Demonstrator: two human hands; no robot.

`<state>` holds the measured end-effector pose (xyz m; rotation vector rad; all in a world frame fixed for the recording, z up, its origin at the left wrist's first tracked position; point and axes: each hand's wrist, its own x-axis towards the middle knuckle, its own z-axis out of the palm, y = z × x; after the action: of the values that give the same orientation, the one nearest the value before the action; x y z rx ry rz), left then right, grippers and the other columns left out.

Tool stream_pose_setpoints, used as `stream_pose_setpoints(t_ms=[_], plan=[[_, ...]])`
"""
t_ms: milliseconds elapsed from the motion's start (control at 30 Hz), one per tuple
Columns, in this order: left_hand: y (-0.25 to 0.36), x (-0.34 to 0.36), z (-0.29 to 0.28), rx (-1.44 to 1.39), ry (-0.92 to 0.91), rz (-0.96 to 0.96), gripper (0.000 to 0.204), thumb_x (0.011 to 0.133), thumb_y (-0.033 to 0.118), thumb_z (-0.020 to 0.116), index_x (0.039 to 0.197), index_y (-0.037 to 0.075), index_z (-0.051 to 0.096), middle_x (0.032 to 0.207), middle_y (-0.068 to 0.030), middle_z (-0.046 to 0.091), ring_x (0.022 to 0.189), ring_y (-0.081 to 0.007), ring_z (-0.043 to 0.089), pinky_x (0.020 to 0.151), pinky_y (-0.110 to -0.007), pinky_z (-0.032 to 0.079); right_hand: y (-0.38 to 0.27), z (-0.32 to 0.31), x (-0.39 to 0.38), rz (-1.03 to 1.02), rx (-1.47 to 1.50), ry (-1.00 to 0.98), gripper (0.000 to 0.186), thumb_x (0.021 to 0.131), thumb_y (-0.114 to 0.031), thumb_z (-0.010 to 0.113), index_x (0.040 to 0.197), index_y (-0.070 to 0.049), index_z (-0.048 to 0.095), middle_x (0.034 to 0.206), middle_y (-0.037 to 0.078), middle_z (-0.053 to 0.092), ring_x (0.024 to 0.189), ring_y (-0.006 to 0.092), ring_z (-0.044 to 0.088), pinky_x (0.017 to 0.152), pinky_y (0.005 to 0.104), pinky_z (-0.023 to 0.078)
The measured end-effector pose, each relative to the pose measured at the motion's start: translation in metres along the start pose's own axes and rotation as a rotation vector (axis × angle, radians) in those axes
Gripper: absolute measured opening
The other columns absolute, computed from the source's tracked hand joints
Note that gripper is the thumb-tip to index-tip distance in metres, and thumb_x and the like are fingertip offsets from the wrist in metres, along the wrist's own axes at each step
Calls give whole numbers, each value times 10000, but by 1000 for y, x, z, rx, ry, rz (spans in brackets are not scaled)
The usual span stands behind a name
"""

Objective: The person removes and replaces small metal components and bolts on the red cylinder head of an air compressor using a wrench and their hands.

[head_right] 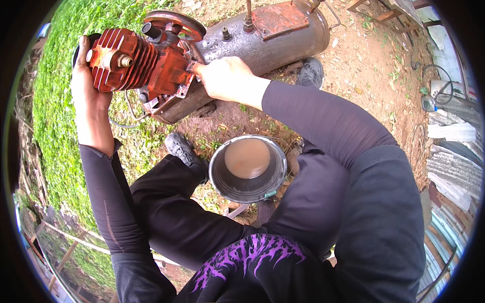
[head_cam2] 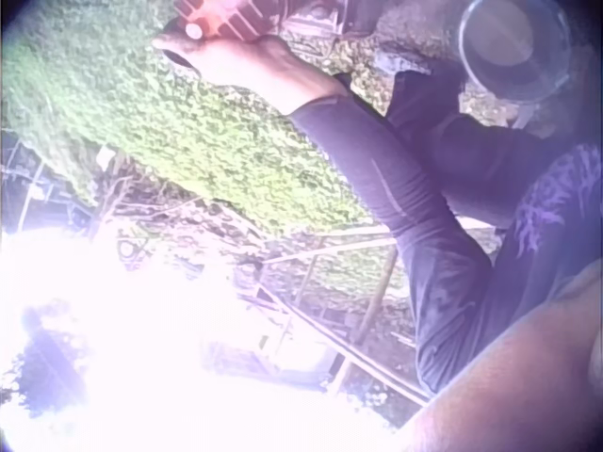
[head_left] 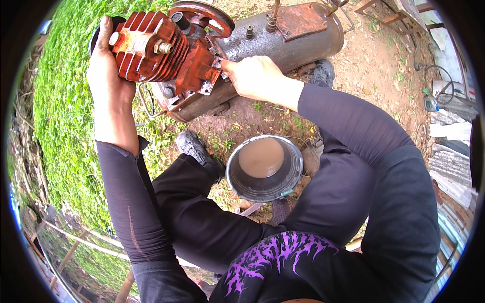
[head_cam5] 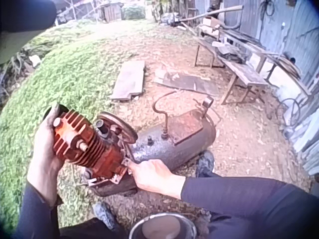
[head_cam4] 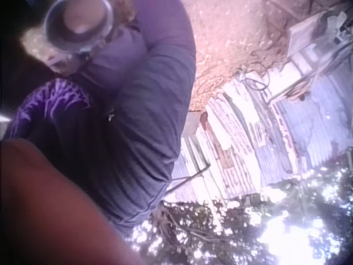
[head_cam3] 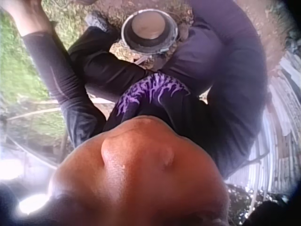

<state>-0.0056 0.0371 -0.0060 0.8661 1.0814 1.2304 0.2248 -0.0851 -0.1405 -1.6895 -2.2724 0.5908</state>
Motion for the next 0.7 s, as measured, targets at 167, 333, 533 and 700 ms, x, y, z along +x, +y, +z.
stream_pose_setpoints(t_ms=[167, 333, 533, 700], plan=[[-1, -3, 3, 1, -1, 10, 337, 1009, 343, 691, 1169, 51, 641, 1097, -124, 733, 956, -250, 730, 840, -420, 616, 12, -8, 8, 71, -20, 70, 312, 972, -211, 503, 1220, -94, 652, 837, 206, 734, 817, 379, 745, 771, 495, 590], [-1, -2, 4, 38, 25, 26, 344, 1044, 371, 627, 1193, 61, 643, 1137, -119, 728, 964, -239, 721, 834, -421, 614, 18, 13, 5, -21, -1, 161, 231, 976, -214, 532, 1127, -102, 667, 737, 221, 696, 719, 415, 718, 671, 540, 569], [-2, 0, -1, -8, -31, 27, 303, 1008, 326, 697, 1125, 50, 657, 1075, -122, 736, 940, -248, 734, 838, -413, 618, -2, 3, -7, 2, 58, 108, 225, 964, -205, 541, 1098, -99, 687, 747, 228, 699, 718, 421, 715, 688, 543, 571], [-1, 5, -5, 15, -76, 22, 331, 1011, 354, 687, 1141, 50, 662, 1071, -121, 736, 929, -241, 733, 821, -397, 616, 11, -5, 10, 76, 26, 127, 269, 891, -201, 597, 1098, -126, 754, 923, 198, 754, 879, 379, 748, 801, 494, 600]])
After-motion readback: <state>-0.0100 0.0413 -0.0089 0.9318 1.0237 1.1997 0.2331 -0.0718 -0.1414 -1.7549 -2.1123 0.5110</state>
